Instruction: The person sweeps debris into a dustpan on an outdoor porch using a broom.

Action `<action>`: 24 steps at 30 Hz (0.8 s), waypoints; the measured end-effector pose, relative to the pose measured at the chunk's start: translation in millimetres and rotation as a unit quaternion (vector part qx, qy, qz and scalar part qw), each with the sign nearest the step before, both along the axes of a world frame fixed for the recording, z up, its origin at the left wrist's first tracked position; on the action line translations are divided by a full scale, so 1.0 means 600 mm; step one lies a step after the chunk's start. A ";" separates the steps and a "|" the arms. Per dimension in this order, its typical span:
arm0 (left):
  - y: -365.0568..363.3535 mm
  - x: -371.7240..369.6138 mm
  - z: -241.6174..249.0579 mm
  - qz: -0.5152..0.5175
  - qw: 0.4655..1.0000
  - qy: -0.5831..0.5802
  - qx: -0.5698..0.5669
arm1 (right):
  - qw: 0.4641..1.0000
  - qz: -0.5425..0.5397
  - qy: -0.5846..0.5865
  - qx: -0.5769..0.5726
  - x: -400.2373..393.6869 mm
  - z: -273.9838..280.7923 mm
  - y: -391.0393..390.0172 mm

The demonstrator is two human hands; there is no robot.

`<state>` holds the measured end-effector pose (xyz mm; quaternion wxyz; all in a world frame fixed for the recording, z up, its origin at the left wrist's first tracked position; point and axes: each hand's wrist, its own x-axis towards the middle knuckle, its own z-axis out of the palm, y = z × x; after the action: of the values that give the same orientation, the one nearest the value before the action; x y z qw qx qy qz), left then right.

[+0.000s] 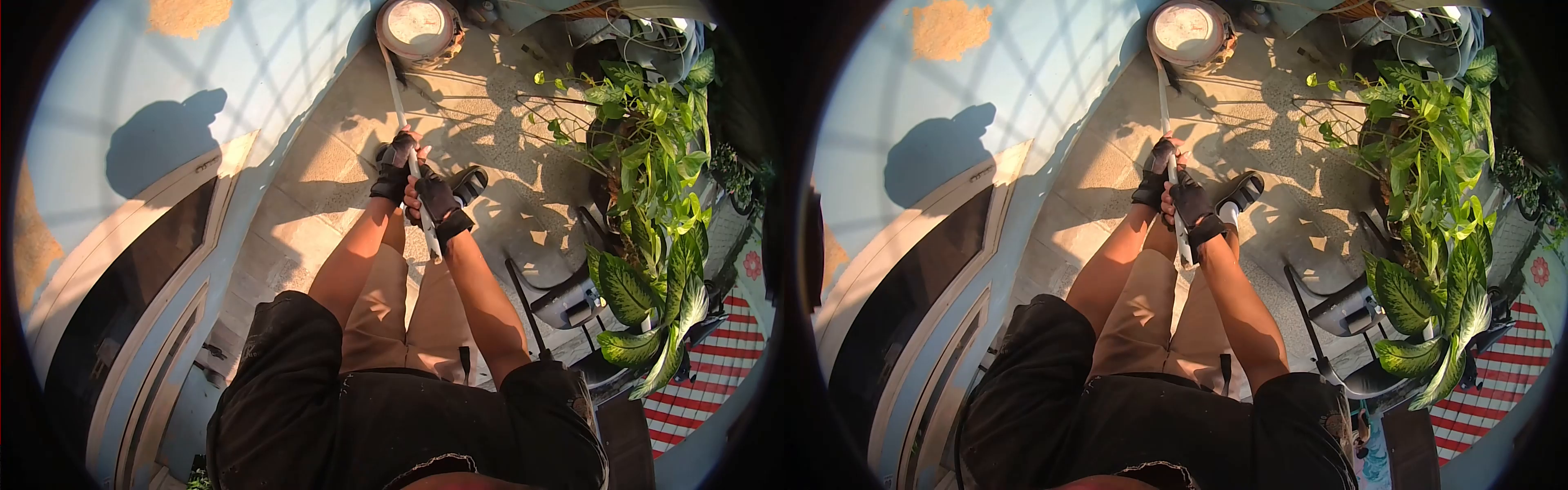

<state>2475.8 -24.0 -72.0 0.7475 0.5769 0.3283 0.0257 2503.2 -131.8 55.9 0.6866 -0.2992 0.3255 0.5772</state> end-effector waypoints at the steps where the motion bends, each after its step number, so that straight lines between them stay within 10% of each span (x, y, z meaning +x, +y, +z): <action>1: 0.037 0.027 0.045 0.106 0.949 0.033 -0.294 | 0.998 -0.010 0.043 0.038 0.021 -0.019 0.022; 9: 0.114 -0.030 0.115 -0.074 0.968 0.112 -0.212 | 0.970 -0.037 0.171 0.169 -0.021 0.002 0.050; 11: 0.092 -0.092 0.053 -0.191 0.978 0.036 0.070 | 0.941 -0.035 0.223 0.251 -0.049 -0.023 0.013; 12: 0.071 -0.125 0.005 -0.168 0.985 0.029 0.026 | 0.954 -0.010 0.202 0.223 -0.050 -0.002 -0.001; 13: 0.071 -0.095 0.096 -0.235 0.898 -0.088 0.361 | 0.964 0.014 0.180 0.194 -0.052 0.030 -0.016; 17: 0.027 -0.074 0.171 -0.199 0.879 -0.127 0.414 | 0.903 -0.100 0.309 0.282 -0.069 0.095 -0.090; 20: 0.004 -0.049 0.146 -0.303 0.860 -0.131 0.388 | 0.994 0.080 0.070 -0.014 -0.016 0.167 -0.123; 24: 0.000 -0.004 0.103 -0.357 0.851 -0.121 0.366 | 0.887 0.378 -0.204 -0.171 0.041 0.174 -0.090</action>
<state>2473.5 -23.9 -9.9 0.4739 0.8785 -0.0263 -0.0551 2527.6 -185.6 160.4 0.4061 -0.6237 0.1342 0.6543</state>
